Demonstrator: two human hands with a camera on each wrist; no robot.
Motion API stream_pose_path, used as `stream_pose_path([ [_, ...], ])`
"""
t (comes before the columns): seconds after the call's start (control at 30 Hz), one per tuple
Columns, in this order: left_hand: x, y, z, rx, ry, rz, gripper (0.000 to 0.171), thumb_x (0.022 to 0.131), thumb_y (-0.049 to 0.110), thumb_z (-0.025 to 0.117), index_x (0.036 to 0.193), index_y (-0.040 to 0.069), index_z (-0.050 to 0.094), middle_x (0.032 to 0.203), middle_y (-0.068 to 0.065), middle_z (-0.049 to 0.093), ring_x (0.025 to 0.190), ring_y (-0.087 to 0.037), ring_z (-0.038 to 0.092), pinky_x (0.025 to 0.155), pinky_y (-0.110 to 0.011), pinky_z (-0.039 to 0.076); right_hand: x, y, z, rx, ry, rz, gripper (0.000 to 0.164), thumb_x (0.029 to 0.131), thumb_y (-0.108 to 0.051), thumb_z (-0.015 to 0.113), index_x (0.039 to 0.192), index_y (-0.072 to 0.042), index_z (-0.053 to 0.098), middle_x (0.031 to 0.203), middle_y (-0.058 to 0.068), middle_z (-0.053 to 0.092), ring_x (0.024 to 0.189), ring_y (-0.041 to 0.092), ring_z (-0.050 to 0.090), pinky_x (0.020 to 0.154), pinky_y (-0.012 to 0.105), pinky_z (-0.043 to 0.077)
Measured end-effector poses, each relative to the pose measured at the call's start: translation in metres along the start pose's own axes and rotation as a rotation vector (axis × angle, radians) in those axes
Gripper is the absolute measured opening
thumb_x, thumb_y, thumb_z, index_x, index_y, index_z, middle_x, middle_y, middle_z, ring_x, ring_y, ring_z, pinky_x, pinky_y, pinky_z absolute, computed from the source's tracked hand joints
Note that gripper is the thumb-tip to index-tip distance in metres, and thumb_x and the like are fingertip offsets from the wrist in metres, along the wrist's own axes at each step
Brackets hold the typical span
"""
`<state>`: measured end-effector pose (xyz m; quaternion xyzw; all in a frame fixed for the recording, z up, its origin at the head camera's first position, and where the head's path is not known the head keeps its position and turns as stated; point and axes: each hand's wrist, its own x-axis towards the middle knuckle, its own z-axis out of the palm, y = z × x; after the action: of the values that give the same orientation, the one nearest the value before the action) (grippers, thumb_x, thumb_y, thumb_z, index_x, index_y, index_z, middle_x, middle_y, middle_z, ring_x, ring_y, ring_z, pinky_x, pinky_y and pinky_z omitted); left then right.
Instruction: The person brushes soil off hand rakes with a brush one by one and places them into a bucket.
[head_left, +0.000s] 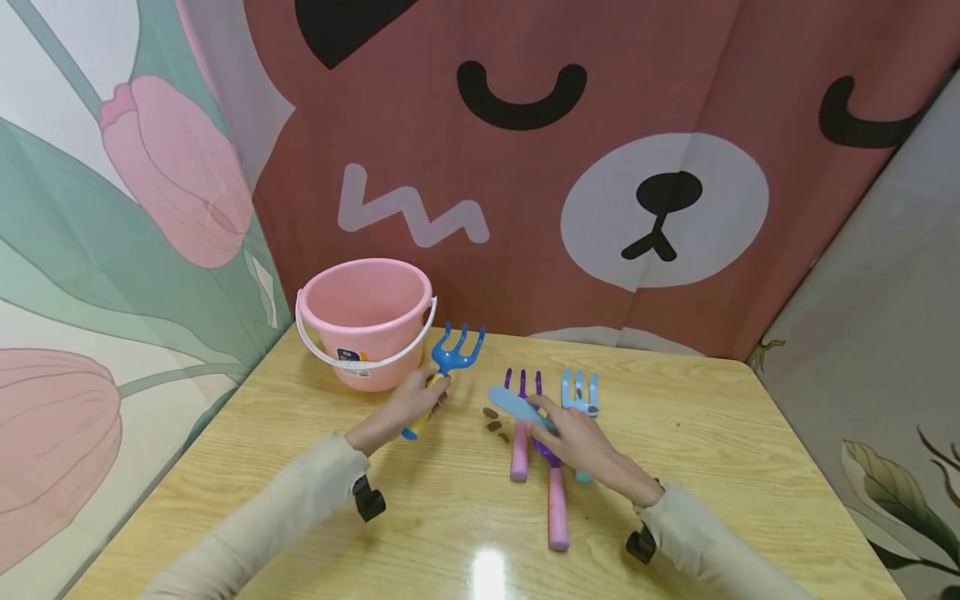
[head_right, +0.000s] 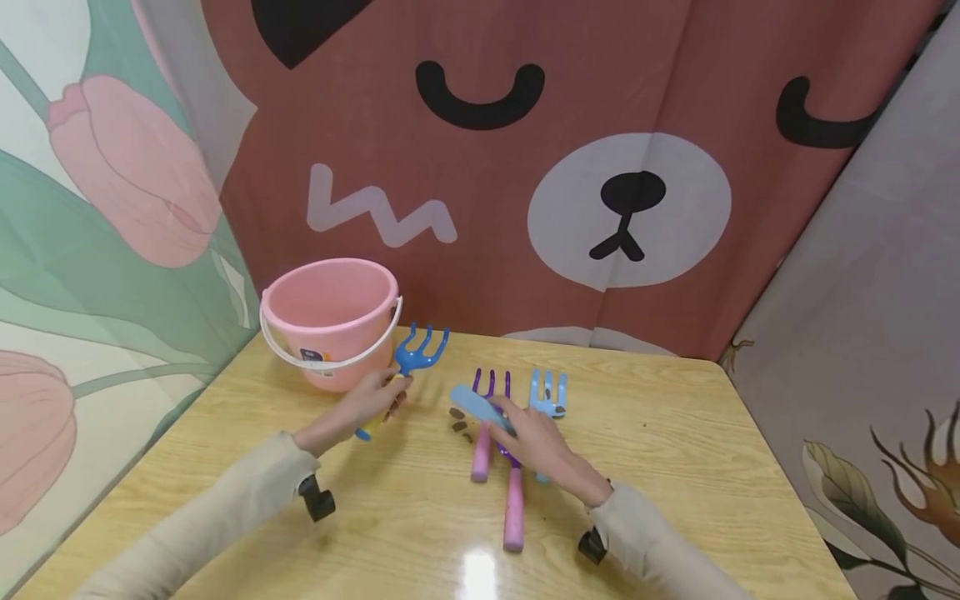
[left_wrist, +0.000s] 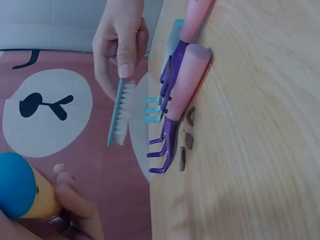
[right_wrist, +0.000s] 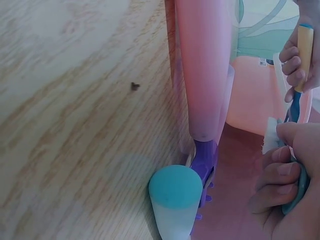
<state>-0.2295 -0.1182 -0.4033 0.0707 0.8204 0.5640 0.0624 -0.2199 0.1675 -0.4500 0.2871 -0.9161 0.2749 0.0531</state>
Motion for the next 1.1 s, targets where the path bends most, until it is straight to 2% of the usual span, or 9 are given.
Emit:
stream_pose_path([
  [0.1, 0.002, 0.003, -0.002, 0.041, 0.021, 0.022, 0.021, 0.102, 0.015, 0.051, 0.094, -0.003, 0.058, 0.069, -0.003, 0.062, 0.057, -0.010, 0.053, 0.054, -0.023, 0.043, -0.001, 0.000, 0.001, -0.001, 0.001, -0.001, 0.042, 0.099, -0.027, 0.063, 0.136, -0.008, 0.055, 0.048, -0.015, 0.030, 0.040, -0.002, 0.020, 0.038, 0.014, 0.021],
  [0.23, 0.004, 0.009, -0.003, 0.012, 0.013, 0.013, 0.024, 0.102, 0.017, 0.051, 0.091, -0.002, 0.060, 0.070, -0.004, 0.062, 0.058, -0.011, 0.052, 0.056, -0.023, 0.043, -0.001, 0.001, 0.001, -0.005, 0.003, -0.007, 0.042, 0.099, -0.026, 0.063, 0.135, -0.007, 0.056, 0.048, -0.015, 0.029, 0.040, -0.002, 0.019, 0.038, 0.014, 0.021],
  [0.47, 0.006, 0.026, -0.004, -0.051, 0.006, -0.006, 0.036, 0.099, 0.017, 0.043, 0.115, -0.008, 0.064, 0.076, -0.009, 0.064, 0.061, -0.012, 0.052, 0.056, -0.022, 0.044, -0.002, 0.000, 0.002, 0.009, -0.010, -0.001, 0.045, 0.099, -0.027, 0.062, 0.137, -0.004, 0.055, 0.048, -0.015, 0.030, 0.039, -0.003, 0.019, 0.037, 0.014, 0.021],
  [0.7, 0.007, 0.043, -0.012, -0.079, 0.012, -0.009, 0.041, 0.097, 0.020, 0.038, 0.114, -0.008, 0.062, 0.075, -0.007, 0.064, 0.059, -0.015, 0.051, 0.053, -0.022, 0.042, -0.002, 0.001, 0.002, 0.013, -0.008, -0.008, 0.044, 0.100, -0.027, 0.062, 0.137, -0.004, 0.055, 0.048, -0.015, 0.029, 0.039, -0.003, 0.019, 0.037, 0.015, 0.021],
  [0.9, 0.009, 0.053, -0.023, -0.077, 0.057, -0.040, 0.039, 0.098, 0.022, 0.039, 0.113, -0.004, 0.063, 0.086, -0.008, 0.068, 0.062, -0.014, 0.051, 0.055, -0.022, 0.042, -0.002, 0.001, 0.001, 0.017, -0.003, 0.006, 0.044, 0.099, -0.026, 0.063, 0.137, -0.007, 0.054, 0.048, -0.014, 0.030, 0.039, -0.002, 0.020, 0.037, 0.014, 0.021],
  [1.1, 0.012, 0.063, -0.032, -0.120, 0.118, -0.022, 0.038, 0.096, 0.020, 0.041, 0.114, -0.006, 0.063, 0.089, -0.007, 0.057, 0.060, -0.012, 0.051, 0.051, -0.020, 0.041, -0.001, 0.000, 0.001, 0.012, -0.008, 0.009, 0.043, 0.099, -0.027, 0.063, 0.137, -0.007, 0.055, 0.048, -0.014, 0.030, 0.040, -0.001, 0.020, 0.038, 0.015, 0.021],
])
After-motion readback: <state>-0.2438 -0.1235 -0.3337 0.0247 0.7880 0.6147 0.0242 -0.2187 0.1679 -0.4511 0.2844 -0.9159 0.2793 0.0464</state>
